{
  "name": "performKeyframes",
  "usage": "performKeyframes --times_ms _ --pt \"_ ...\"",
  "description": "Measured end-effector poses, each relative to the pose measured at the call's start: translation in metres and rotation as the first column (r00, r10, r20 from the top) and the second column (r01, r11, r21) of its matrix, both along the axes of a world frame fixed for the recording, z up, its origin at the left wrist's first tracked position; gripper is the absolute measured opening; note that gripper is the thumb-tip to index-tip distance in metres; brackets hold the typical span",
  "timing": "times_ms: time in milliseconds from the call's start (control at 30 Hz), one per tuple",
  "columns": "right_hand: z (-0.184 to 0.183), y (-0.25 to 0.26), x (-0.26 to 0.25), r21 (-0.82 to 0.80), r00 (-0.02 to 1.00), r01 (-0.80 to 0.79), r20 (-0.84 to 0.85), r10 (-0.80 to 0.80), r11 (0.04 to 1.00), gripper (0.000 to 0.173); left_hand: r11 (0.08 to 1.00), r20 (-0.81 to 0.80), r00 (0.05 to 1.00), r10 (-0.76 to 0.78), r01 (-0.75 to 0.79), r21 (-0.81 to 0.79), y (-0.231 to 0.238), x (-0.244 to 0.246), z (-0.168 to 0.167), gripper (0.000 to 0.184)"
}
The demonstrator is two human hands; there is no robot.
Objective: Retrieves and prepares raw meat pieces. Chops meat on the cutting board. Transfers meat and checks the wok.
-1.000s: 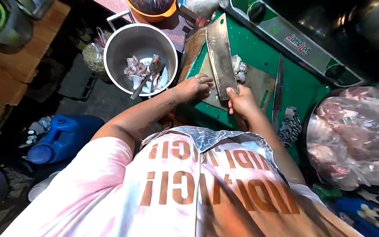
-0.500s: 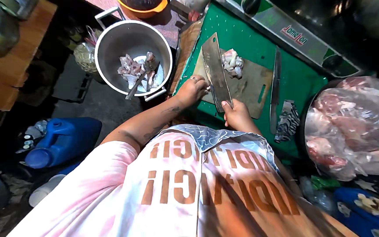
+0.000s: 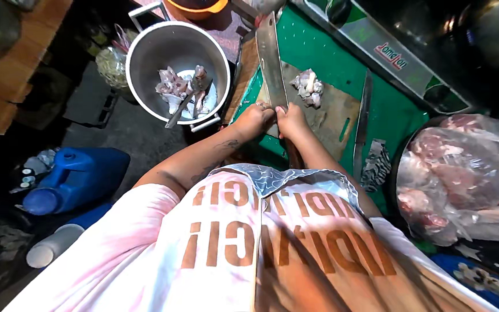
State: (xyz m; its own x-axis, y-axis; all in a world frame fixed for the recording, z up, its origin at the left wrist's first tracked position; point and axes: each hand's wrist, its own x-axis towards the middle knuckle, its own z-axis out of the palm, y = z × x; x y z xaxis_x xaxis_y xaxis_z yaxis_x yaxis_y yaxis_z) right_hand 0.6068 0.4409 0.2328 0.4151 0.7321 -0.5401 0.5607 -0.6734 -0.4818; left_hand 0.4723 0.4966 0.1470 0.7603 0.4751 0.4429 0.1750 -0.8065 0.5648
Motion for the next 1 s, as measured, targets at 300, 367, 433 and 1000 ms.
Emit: performKeyframes --times_ms 300,367,433,1000 --pt "-0.004 -0.052 0.021 -0.008 0.999 0.051 -0.014 -0.051 0.999 0.040 0.998 -0.054 0.998 0.018 -0.021 -0.059 -0.006 -0.008 0.002 0.018" --pt "0.005 -0.049 0.018 -0.003 0.997 0.077 -0.002 -0.077 0.997 0.039 0.992 -0.050 0.999 0.002 -0.008 -0.128 -0.007 -0.016 0.009 0.029" --pt "0.013 -0.049 0.014 0.018 0.995 0.095 -0.032 -0.095 0.995 0.038 0.986 -0.022 1.000 0.017 -0.020 -0.164 -0.006 -0.024 0.012 0.032" --pt "-0.002 -0.010 -0.011 -0.026 0.999 -0.028 -0.041 0.027 0.999 0.042 0.978 -0.163 0.986 0.032 -0.064 -0.198 0.003 -0.017 0.017 0.011"
